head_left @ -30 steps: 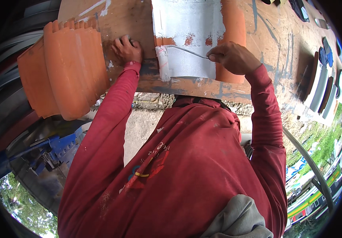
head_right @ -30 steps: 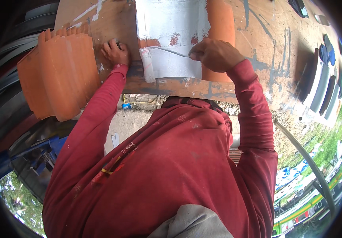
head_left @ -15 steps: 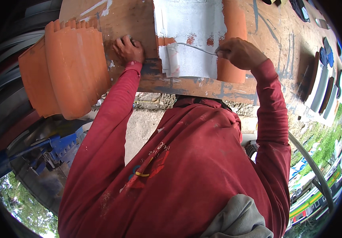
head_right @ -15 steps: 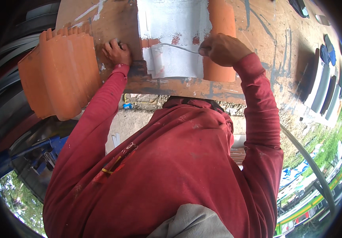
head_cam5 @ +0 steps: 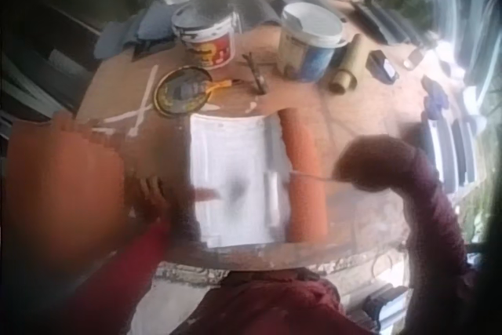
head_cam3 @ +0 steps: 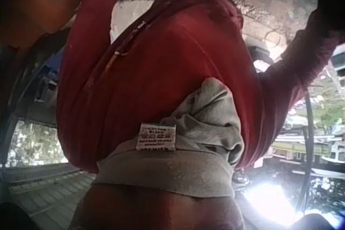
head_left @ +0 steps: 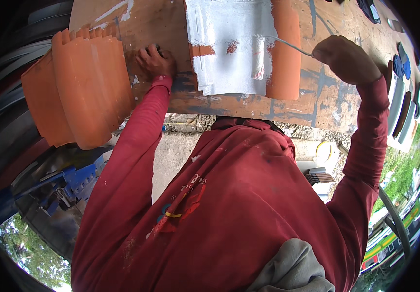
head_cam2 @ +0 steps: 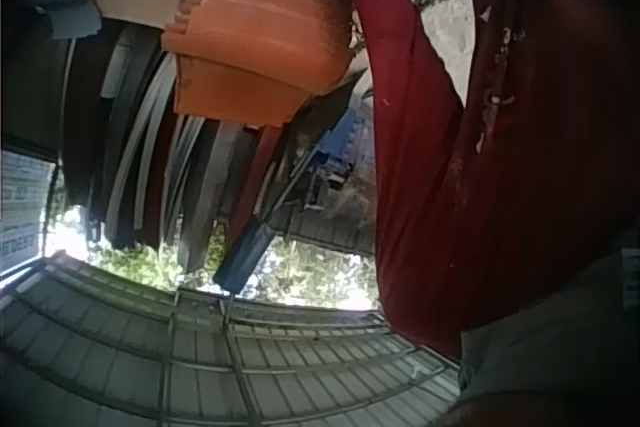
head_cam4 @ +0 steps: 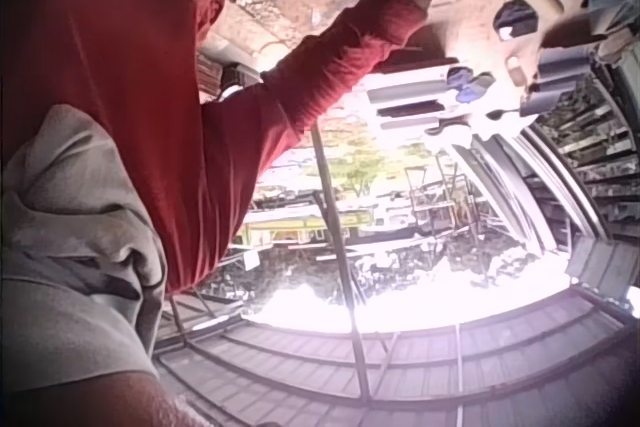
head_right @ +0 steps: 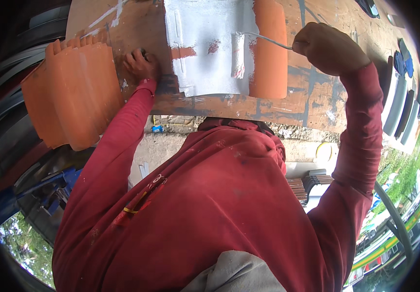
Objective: The person places a roof tile on the table, dips a paint roller into a container of paint, and coats the surface of the tile. The person then holds the tile by hand and applies paint to its curved sides with the paint roller.
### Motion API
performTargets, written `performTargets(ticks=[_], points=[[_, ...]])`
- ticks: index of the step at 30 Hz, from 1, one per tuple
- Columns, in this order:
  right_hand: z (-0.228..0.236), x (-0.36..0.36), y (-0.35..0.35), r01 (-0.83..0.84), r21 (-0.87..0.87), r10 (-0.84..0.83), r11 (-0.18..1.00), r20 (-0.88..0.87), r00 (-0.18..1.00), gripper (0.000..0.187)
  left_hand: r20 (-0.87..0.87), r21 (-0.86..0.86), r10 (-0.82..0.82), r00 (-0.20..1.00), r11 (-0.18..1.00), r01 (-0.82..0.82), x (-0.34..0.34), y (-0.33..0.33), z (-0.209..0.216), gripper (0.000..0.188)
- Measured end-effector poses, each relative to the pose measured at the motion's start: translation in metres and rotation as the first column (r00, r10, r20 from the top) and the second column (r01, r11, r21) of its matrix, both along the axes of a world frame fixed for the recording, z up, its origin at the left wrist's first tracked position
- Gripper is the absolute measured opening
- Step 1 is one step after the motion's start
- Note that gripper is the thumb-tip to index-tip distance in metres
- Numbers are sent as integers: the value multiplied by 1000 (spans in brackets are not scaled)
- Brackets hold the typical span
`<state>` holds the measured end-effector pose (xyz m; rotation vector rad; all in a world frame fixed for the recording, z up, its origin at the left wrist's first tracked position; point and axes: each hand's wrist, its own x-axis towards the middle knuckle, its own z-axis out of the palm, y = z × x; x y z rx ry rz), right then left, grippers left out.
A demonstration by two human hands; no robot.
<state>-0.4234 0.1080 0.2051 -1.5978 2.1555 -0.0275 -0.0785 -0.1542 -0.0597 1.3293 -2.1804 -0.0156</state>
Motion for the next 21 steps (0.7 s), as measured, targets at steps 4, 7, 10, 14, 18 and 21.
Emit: performTargets(ticks=[4,7,10,14,18,21], points=[[-33,3,-12,-63,-48,60,997,-69,996,24,-15,-44,9,1000,999,-10,13,-2,-4,24],[-21,-5,-4,-11,111,15,994,-30,999,19,15,12,37,999,999,-37,12,2,2,22],[-26,0,0,4,32,-2,999,-48,999,22,6,-22,34,999,999,-33,15,-2,1,22],[-75,13,-31,-12,50,2,999,182,983,21,9,-33,2,1000,999,-2,13,1,-2,24],[-78,48,-64,-23,27,13,999,346,938,25,41,-34,12,999,999,-11,14,-1,-6,26],[-80,36,-52,-28,39,13,999,337,941,25,40,-35,17,999,999,-15,16,-2,-4,26]])
